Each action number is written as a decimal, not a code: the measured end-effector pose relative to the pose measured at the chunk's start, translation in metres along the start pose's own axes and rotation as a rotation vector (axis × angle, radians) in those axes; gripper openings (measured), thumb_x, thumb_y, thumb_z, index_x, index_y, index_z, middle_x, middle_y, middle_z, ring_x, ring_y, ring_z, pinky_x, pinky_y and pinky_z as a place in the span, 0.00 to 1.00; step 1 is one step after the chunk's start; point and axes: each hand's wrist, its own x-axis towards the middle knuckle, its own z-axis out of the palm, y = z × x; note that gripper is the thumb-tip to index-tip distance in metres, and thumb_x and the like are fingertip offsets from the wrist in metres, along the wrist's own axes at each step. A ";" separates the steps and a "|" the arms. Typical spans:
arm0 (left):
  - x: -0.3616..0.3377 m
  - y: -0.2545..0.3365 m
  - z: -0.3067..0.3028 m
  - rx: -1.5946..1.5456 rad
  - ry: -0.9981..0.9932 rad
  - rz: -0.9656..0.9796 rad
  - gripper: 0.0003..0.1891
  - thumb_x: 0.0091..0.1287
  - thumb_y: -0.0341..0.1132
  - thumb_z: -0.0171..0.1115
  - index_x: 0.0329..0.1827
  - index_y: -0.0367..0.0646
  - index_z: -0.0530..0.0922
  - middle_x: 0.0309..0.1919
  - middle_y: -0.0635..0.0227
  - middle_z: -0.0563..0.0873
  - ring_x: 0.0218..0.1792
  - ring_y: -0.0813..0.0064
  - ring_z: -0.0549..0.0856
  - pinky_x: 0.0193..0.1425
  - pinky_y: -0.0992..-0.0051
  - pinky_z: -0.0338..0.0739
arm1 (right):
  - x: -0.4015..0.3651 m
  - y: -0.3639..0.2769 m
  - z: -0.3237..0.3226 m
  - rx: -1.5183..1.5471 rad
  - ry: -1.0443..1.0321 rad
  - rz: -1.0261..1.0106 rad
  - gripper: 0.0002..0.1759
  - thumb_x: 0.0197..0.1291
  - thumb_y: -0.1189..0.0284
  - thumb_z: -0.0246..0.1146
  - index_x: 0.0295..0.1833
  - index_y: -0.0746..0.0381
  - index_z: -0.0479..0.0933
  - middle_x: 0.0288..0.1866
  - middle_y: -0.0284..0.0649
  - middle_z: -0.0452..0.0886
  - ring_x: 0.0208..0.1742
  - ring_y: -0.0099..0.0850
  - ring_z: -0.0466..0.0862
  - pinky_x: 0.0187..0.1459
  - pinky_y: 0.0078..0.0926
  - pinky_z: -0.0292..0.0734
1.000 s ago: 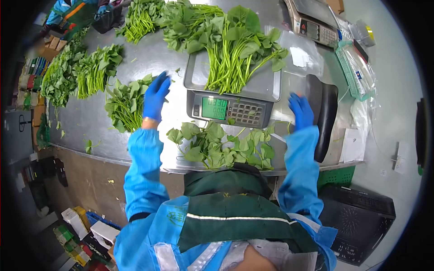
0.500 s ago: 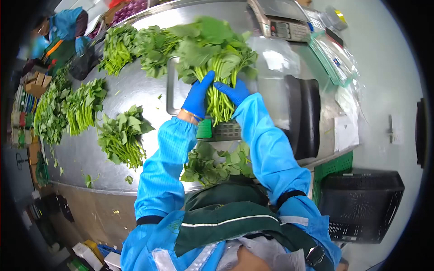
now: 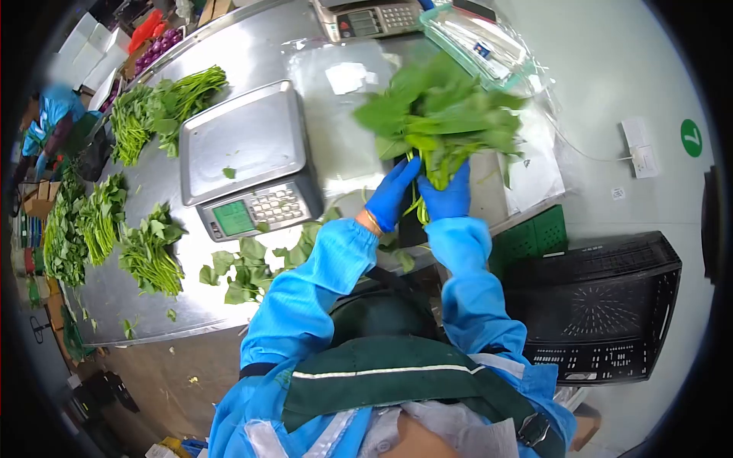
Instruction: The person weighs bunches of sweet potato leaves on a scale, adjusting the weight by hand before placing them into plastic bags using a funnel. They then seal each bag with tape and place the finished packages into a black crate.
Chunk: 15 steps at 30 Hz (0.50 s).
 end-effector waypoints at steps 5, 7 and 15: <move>-0.013 -0.067 -0.066 0.766 0.660 0.278 0.38 0.56 0.42 0.63 0.61 0.26 0.56 0.60 0.50 0.65 0.60 0.65 0.66 0.62 0.72 0.61 | -0.023 0.069 0.033 -0.980 -0.519 0.011 0.49 0.37 0.62 0.69 0.67 0.49 0.51 0.67 0.53 0.49 0.58 0.51 0.66 0.50 0.41 0.70; -0.015 -0.067 -0.079 0.842 0.668 0.352 0.34 0.53 0.41 0.67 0.57 0.28 0.63 0.54 0.52 0.71 0.55 0.64 0.72 0.57 0.70 0.65 | -0.027 0.059 0.023 -0.771 -0.624 -0.054 0.48 0.40 0.61 0.67 0.68 0.49 0.50 0.68 0.54 0.47 0.59 0.54 0.64 0.52 0.45 0.68; -0.032 -0.038 -0.078 1.346 0.773 0.167 0.22 0.52 0.35 0.65 0.48 0.35 0.72 0.44 0.56 0.79 0.45 0.62 0.78 0.48 0.68 0.71 | 0.038 0.072 -0.052 -0.331 -0.818 -0.404 0.25 0.49 0.70 0.58 0.56 0.55 0.66 0.58 0.43 0.67 0.56 0.43 0.69 0.53 0.39 0.67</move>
